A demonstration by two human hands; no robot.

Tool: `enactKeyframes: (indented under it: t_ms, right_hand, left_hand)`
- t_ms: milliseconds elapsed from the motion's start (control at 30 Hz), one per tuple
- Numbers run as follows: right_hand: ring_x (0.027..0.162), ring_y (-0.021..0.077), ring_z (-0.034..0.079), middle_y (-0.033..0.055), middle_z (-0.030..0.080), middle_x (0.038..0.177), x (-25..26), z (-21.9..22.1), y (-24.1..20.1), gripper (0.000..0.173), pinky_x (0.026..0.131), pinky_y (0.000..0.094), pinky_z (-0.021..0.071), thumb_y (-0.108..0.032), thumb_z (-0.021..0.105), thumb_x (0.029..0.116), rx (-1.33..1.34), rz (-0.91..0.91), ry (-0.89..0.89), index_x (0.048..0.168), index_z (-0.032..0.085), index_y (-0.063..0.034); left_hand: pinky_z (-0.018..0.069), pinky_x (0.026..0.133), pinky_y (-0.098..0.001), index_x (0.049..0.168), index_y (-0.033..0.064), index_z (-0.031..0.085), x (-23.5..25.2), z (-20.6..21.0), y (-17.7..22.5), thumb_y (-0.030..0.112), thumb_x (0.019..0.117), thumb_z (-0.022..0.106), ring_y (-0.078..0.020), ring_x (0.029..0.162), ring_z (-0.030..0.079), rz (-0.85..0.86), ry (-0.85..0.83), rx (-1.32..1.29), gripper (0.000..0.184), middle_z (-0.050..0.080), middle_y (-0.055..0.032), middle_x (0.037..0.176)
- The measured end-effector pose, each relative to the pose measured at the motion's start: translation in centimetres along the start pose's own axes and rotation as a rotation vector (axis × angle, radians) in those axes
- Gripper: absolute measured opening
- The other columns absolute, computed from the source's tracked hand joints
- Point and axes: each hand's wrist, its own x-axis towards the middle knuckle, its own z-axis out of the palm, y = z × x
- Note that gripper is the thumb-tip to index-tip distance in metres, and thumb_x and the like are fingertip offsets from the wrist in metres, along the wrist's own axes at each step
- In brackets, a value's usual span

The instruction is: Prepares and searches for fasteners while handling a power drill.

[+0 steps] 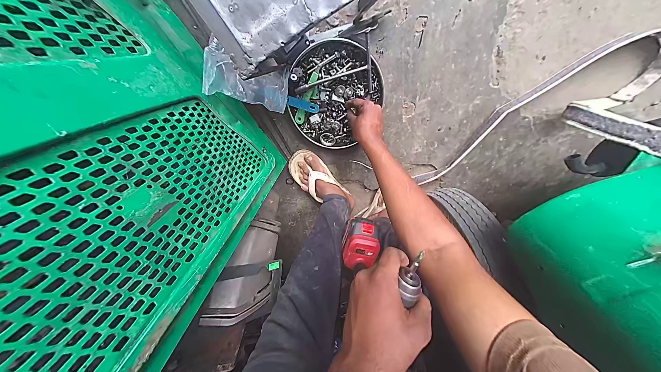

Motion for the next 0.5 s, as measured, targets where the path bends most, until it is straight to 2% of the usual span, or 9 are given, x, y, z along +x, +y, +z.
enactKeyframes:
  t_ms: [133, 267, 333, 433, 500]
  right_hand:
    - [0.103, 0.0322, 0.072, 0.0077, 0.077, 0.109, -0.16, -0.04, 0.18, 0.026, 0.085, 0.0601, 0.0551, -0.031, 0.060, 0.1000, -0.157, -0.042, -0.021, 0.120, 0.077, -0.0286]
    - [0.100, 0.0354, 0.072, 0.0105, 0.076, 0.108, -0.55, -0.15, 0.29, 0.027, 0.080, 0.0620, 0.0549, -0.031, 0.054, 0.1031, -0.330, -0.141, -0.027, 0.112, 0.076, -0.0187]
    - [0.100, 0.0367, 0.072, 0.0126, 0.075, 0.109, -0.52, -0.31, 0.14, 0.028, 0.080, 0.0615, 0.0551, -0.030, 0.052, 0.1044, -0.378, -0.188, -0.033, 0.112, 0.074, -0.0143]
    - [0.100, 0.0372, 0.072, 0.0136, 0.075, 0.107, -0.36, -0.17, 0.01, 0.024, 0.079, 0.0612, 0.0549, -0.026, 0.054, 0.1025, -0.340, -0.197, -0.033, 0.108, 0.073, -0.0118]
    - [0.100, 0.0366, 0.072, 0.0131, 0.075, 0.104, -0.17, 0.00, -0.10, 0.022, 0.080, 0.0617, 0.0547, -0.025, 0.056, 0.1004, -0.262, -0.147, -0.049, 0.106, 0.075, -0.0145]
  left_hand:
    - [0.0563, 0.059, -0.0279, 0.109, 0.0172, 0.068, 0.03, -0.07, -0.04, 0.023, 0.0730, 0.077, -0.0046, 0.068, 0.066, -0.003, -0.015, -0.003, 0.038, 0.069, 0.0070, 0.079]
    - [0.0567, 0.060, -0.0284, 0.110, 0.0175, 0.068, 0.02, -0.18, -0.14, 0.023, 0.0737, 0.076, -0.0054, 0.069, 0.067, -0.007, -0.024, -0.010, 0.038, 0.070, 0.0063, 0.080]
    - [0.0566, 0.060, -0.0285, 0.110, 0.0173, 0.068, 0.05, -0.26, -0.04, 0.023, 0.0735, 0.077, -0.0055, 0.069, 0.067, -0.011, -0.025, -0.011, 0.038, 0.069, 0.0063, 0.079]
    - [0.0563, 0.060, -0.0291, 0.110, 0.0174, 0.068, 0.04, -0.40, 0.14, 0.023, 0.0740, 0.077, -0.0062, 0.069, 0.066, -0.028, -0.039, -0.005, 0.038, 0.069, 0.0060, 0.080]
    - [0.0565, 0.060, -0.0294, 0.111, 0.0174, 0.068, 0.04, -0.29, 0.21, 0.022, 0.0736, 0.077, -0.0066, 0.069, 0.067, -0.032, -0.045, 0.004, 0.038, 0.069, 0.0060, 0.080]
